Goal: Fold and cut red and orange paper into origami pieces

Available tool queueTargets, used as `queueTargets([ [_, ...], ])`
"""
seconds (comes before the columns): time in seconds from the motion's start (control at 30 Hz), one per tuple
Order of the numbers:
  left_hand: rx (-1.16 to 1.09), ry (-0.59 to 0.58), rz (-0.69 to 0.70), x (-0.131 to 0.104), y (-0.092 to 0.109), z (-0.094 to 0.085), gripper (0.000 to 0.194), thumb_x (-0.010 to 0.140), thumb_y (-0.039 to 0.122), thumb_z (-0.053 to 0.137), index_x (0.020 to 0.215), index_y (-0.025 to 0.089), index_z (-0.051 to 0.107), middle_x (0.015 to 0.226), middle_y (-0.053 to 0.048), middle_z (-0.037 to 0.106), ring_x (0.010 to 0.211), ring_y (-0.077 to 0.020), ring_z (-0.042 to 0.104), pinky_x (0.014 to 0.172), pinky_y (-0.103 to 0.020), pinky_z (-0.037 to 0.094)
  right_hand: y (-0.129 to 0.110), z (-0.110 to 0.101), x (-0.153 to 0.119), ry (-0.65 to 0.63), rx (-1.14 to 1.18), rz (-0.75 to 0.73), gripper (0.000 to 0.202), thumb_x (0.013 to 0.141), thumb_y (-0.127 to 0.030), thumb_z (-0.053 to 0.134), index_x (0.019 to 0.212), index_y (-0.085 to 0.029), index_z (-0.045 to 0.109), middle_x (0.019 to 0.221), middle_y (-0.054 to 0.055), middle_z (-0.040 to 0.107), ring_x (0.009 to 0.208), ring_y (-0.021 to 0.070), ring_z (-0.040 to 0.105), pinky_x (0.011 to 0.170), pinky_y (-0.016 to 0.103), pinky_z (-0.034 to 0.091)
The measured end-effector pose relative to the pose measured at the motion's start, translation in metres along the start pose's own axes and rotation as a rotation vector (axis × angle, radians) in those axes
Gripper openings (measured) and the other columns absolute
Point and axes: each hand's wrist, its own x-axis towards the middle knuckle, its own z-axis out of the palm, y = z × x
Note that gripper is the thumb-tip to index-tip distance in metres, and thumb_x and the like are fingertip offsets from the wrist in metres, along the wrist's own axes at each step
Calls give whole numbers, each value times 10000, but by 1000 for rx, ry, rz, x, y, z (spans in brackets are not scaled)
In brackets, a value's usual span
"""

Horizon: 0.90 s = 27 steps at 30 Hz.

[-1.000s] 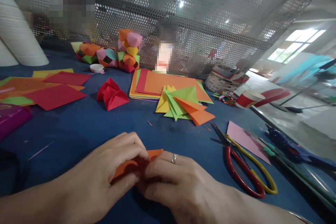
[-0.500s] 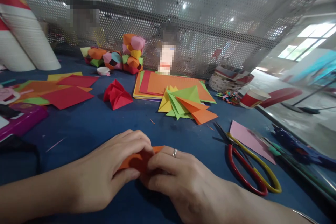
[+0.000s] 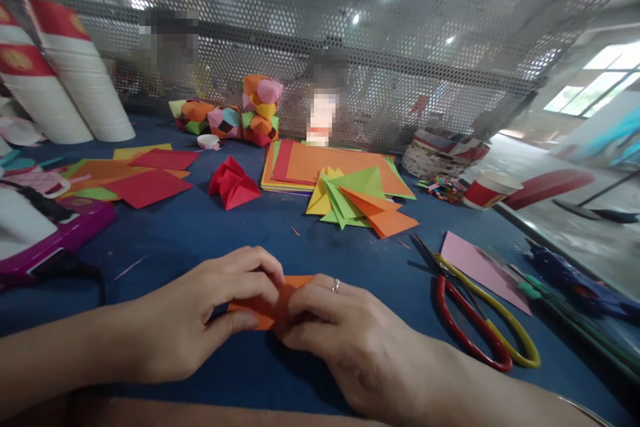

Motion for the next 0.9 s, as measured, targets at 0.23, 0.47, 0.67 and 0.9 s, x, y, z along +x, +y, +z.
queueTargets([
  [0.23, 282, -78, 234, -6, -2, -5, 443, 937, -21, 410, 1064, 250, 738, 1097, -31, 772, 1080, -167, 701, 1019, -264, 549, 1, -2, 1, -22, -13, 3, 276, 935, -8, 509, 1037, -127, 736, 1061, 87, 714, 927, 177, 636, 874, 280, 559],
  [0.47, 404, -97, 290, 1, 19, -19, 360, 982, 151, 487, 1051, 283, 816, 961, -3, 846, 879, -185, 773, 909, -226, 598, -1, -2, 1, -24, -34, -2, 260, 977, -26, 493, 1042, -121, 726, 1009, 93, 689, 873, 169, 617, 841, 265, 556],
  [0.67, 358, -76, 233, -9, 16, -19, 403, 932, 136, 499, 1122, 310, 809, 991, 12, 850, 925, -176, 785, 945, -209, 587, -2, -2, 1, -32, -31, 18, 278, 963, -14, 489, 1043, -132, 728, 1016, 91, 701, 875, 174, 624, 837, 274, 573],
  [0.9, 386, 12, 215, -47, -8, -13, 686, 847, 50, 474, 1427, 375, 643, 1206, 21, 813, 1096, -188, 760, 1041, -247, 561, -3, -3, 1, -18, -28, 19, 320, 952, 15, 466, 1047, -137, 732, 1070, 98, 720, 941, 168, 656, 891, 273, 580],
])
